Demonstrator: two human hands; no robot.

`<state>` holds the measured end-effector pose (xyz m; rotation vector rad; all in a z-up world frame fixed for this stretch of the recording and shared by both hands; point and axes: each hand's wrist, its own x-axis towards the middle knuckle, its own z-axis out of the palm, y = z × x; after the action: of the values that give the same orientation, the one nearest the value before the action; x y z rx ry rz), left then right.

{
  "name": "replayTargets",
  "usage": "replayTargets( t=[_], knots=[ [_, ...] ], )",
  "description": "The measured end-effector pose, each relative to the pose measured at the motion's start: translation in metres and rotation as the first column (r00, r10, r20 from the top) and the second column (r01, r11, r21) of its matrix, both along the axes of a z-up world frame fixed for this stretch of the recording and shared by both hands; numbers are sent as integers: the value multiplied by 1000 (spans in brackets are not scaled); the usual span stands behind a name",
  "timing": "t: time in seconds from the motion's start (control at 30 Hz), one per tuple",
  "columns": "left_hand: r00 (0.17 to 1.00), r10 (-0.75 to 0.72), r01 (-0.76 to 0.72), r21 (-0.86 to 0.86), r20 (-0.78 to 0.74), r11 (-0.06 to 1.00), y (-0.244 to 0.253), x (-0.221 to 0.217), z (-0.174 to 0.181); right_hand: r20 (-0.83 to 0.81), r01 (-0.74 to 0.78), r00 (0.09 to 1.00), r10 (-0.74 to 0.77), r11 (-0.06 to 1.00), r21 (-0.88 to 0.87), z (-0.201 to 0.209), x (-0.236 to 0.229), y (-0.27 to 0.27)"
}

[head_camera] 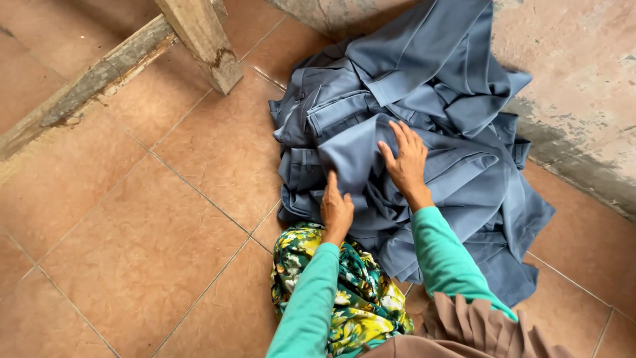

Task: Folding multiple pairs of grey trousers into neat rectangles on the floor.

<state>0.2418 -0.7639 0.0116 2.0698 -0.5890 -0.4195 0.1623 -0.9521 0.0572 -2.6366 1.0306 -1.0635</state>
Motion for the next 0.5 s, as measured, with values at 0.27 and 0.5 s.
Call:
replayTargets(
  t=[0.27,0.5],
  knots=[
    [767,-579,474,365,274,801,31,-76,-21,62,-230,973,222,958,171,-28,33,-20],
    [658,-669,539,406,344,738,55,-100,-36,-440,-26,894,86,990,142,36,51,86]
  ],
)
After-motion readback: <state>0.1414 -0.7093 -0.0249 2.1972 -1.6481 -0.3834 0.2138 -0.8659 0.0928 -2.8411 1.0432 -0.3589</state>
